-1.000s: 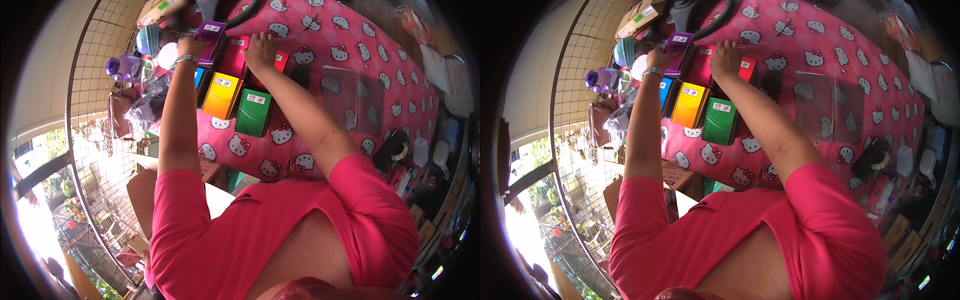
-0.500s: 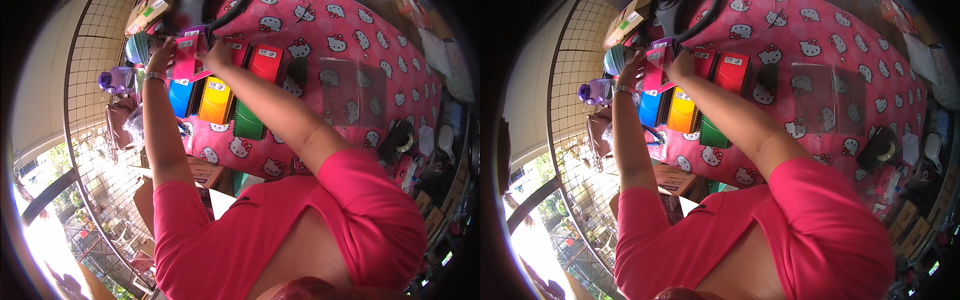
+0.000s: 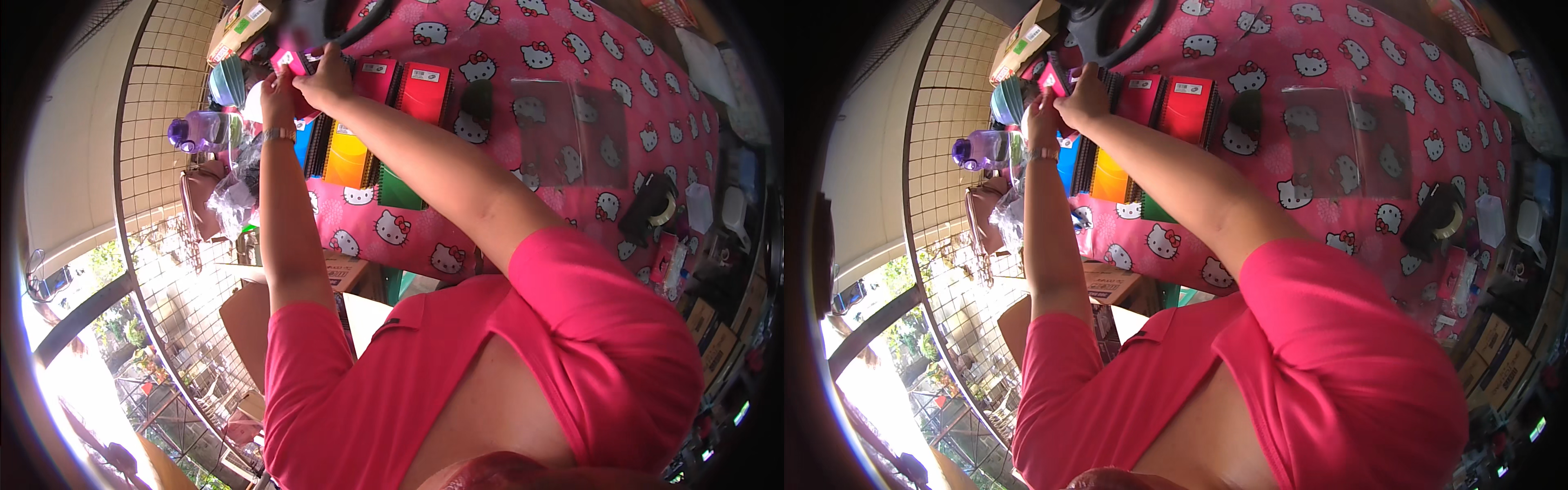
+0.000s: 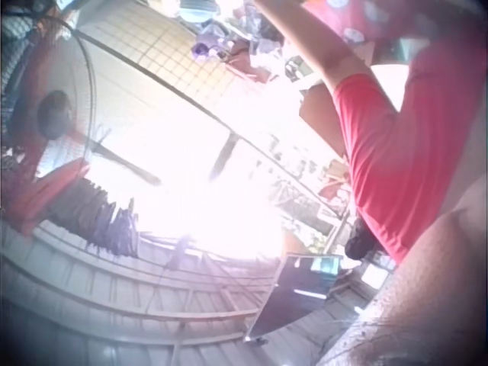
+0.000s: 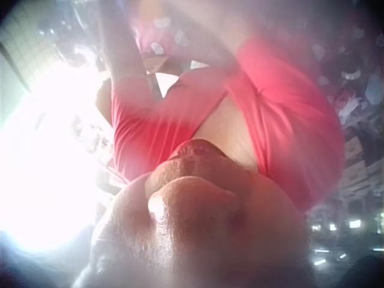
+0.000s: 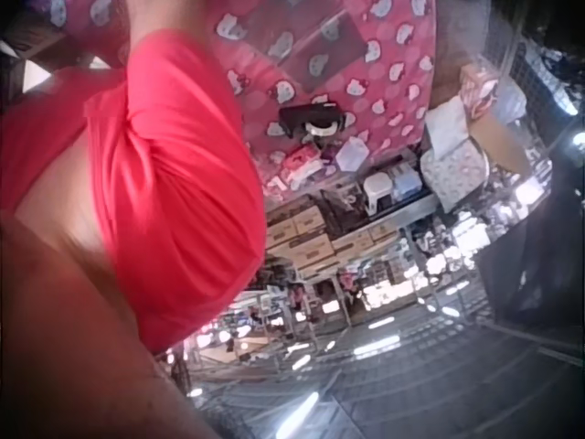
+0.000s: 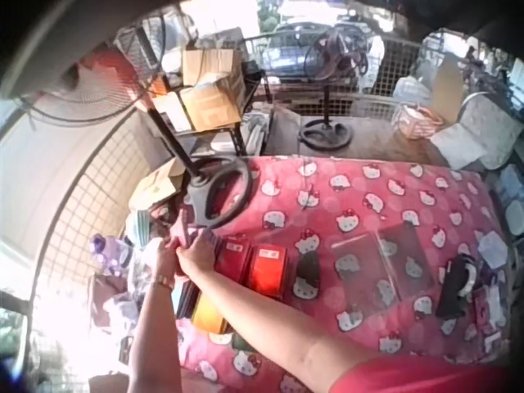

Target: The person organizes colored notebooks into stacks and places them into clear plastic bags, sealing them with tape.

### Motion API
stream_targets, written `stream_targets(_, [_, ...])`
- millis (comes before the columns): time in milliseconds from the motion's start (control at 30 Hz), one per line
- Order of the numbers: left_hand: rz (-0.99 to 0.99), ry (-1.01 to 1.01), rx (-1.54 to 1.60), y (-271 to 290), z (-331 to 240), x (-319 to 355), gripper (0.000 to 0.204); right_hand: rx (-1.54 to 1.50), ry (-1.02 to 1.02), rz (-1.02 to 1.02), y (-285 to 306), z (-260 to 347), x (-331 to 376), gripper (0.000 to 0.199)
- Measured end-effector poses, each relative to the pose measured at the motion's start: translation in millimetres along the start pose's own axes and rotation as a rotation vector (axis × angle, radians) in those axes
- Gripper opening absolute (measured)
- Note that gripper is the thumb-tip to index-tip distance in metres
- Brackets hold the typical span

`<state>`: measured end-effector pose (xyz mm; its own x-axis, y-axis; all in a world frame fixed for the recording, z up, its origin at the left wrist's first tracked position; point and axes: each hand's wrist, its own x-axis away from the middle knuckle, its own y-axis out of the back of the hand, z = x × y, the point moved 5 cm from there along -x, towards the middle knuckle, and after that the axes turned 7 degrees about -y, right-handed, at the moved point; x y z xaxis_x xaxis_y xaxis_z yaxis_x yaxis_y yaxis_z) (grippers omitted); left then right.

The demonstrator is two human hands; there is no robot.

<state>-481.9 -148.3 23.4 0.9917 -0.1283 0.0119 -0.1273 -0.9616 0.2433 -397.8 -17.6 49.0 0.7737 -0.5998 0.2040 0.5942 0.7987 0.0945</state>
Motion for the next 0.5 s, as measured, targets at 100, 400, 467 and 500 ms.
stream_targets(100, [0.043,0.064,0.37,1,-41,40,0.039,-0.098,0.199,0.243,19,24,15,0.06])
stream_targets(400, [0.217,0.183,1.054,-12,-56,151,0.041,0.212,0.068,-0.388,143,-57,12,0.064])
stream_targets(467, [0.322,0.16,1.255,-47,-62,190,0.048,0.843,-0.046,-0.629,189,-133,-16,0.062])
stream_targets(500, [0.284,0.184,1.292,-34,-54,213,0.049,0.78,-0.047,-0.5,176,-139,-9,0.061])
